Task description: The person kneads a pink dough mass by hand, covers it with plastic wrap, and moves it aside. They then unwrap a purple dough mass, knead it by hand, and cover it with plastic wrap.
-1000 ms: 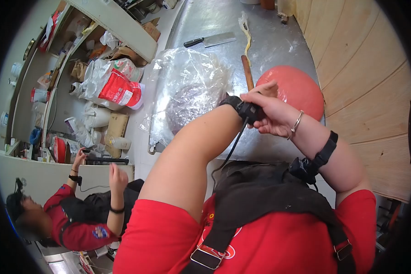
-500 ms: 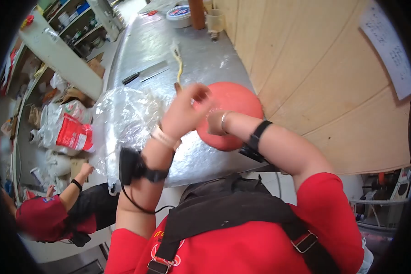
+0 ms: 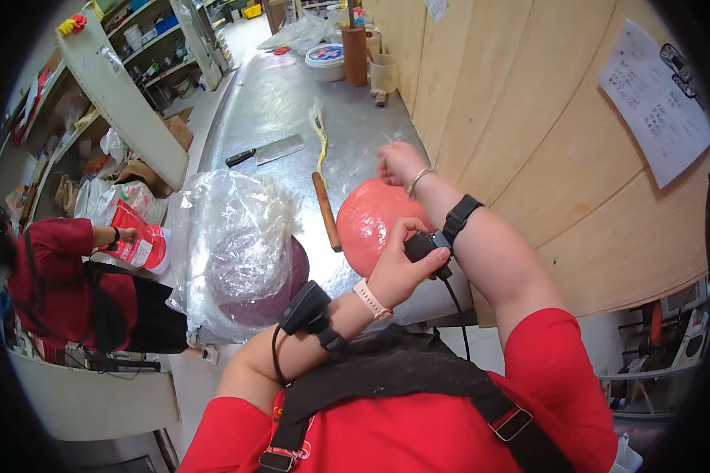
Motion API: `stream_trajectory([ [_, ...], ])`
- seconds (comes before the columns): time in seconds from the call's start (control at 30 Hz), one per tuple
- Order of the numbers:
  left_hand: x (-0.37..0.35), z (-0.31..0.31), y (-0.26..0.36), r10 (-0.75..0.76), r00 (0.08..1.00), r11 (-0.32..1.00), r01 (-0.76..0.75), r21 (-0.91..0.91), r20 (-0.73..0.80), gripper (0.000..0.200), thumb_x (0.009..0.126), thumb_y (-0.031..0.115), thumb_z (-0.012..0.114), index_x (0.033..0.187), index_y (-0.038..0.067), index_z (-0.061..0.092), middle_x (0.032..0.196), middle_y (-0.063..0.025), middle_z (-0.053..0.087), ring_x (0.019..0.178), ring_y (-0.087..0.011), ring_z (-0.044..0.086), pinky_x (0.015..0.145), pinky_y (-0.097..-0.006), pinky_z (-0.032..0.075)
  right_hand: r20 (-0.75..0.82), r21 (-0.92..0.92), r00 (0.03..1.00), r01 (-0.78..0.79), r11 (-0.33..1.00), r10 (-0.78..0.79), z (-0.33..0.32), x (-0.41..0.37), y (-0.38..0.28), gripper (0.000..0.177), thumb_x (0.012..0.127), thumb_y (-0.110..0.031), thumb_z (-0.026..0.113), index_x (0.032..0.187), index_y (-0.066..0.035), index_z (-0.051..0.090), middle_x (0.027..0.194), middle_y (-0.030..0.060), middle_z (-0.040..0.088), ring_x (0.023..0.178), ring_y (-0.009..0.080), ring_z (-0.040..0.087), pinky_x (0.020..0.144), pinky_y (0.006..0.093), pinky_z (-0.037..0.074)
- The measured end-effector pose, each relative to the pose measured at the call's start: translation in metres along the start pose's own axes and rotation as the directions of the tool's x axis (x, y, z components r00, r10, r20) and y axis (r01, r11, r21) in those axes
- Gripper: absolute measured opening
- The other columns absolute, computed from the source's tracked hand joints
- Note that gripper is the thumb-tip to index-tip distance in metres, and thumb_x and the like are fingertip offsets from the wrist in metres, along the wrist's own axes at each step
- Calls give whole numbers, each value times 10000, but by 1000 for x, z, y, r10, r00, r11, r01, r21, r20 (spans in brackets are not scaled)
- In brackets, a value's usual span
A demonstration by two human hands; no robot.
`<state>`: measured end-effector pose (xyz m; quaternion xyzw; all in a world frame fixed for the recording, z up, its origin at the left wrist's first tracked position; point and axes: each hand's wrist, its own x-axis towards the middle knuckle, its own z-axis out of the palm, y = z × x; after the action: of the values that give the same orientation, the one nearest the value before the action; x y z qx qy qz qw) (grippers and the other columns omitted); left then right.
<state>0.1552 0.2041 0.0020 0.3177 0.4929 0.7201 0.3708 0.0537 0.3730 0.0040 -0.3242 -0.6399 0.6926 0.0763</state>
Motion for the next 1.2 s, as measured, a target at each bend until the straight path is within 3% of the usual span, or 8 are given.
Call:
stream_trajectory([
  [0.1, -3, 10, 21, -138, 990, 989, 139, -42, 12, 415, 816, 183, 701, 1052, 69, 379, 883, -63, 574, 711, -115, 607, 517, -237, 489, 391, -830, 768, 533, 167, -508, 3, -20, 22, 143, 813, -93, 519, 848, -34, 644, 748, 151, 657, 708, 245, 658, 568, 360, 522],
  [0.27, 2, 19, 37, -374, 928, 925, 372, -77, -8, 402, 822, 190, 689, 1064, 86, 385, 867, -87, 612, 676, -176, 646, 545, -278, 542, 648, -712, 762, 608, -351, 5, 4, -49, 20, 227, 809, -100, 504, 984, -56, 642, 875, 168, 660, 818, 273, 657, 670, 361, 519],
  [0.43, 22, 23, 48, -587, 808, 796, 588, -146, 56, 305, 839, 239, 658, 1004, 39, 496, 879, -95, 622, 590, -178, 628, 538, -278, 549, 658, -744, 753, 654, -136, 23, 4, -68, 28, 227, 823, -116, 530, 1023, -48, 613, 898, 149, 639, 845, 247, 632, 707, 337, 504],
  [0.6, 35, 10, 43, -765, 607, 580, 794, -181, 214, 319, 874, 330, 602, 1012, 44, 573, 792, -125, 661, 643, -162, 650, 544, -223, 529, 620, -516, 732, 652, 556, -284, -2, -89, 34, 245, 837, -131, 555, 1062, -41, 584, 922, 130, 617, 872, 221, 606, 744, 314, 489],
  [0.83, -3, -27, 56, -335, 932, 936, 314, 157, 139, 511, 928, 294, 539, 1295, 30, 300, 876, -118, 634, 732, -154, 636, 669, -253, 519, 343, 252, 740, 520, 816, -578, 29, -88, 49, 292, 856, -153, 591, 1117, -30, 543, 955, 103, 587, 909, 184, 571, 795, 280, 468],
  [0.97, -38, -131, 20, -125, 991, 709, 63, 702, 38, 408, 897, 243, 581, 1203, 9, 449, 852, -93, 639, 784, -172, 615, 714, -291, 487, 9, -84, 843, 537, 839, -539, -17, -64, 114, 398, 847, -211, 613, 1172, -5, 514, 1049, 153, 574, 1003, 248, 556, 866, 314, 453],
  [1.03, -46, -175, -15, -174, 961, 753, 271, 599, -216, 379, 888, 250, 595, 1169, 12, 504, 924, -82, 634, 846, -158, 595, 755, -299, 478, -208, -653, 870, 217, 726, -447, -63, -48, 145, 504, 833, -277, 624, 1218, 17, 481, 1144, 217, 542, 1075, 328, 532, 924, 377, 431],
  [1.2, 14, -192, -62, -374, 844, 861, 470, 195, -385, 461, 897, 317, 570, 1214, -7, 485, 1089, -124, 579, 1018, -173, 544, 872, -335, 440, -482, -714, 811, -143, 686, -332, -90, -20, 179, 597, 853, -344, 575, 1221, 104, 434, 1246, 305, 458, 1172, 415, 446, 1011, 422, 356],
])
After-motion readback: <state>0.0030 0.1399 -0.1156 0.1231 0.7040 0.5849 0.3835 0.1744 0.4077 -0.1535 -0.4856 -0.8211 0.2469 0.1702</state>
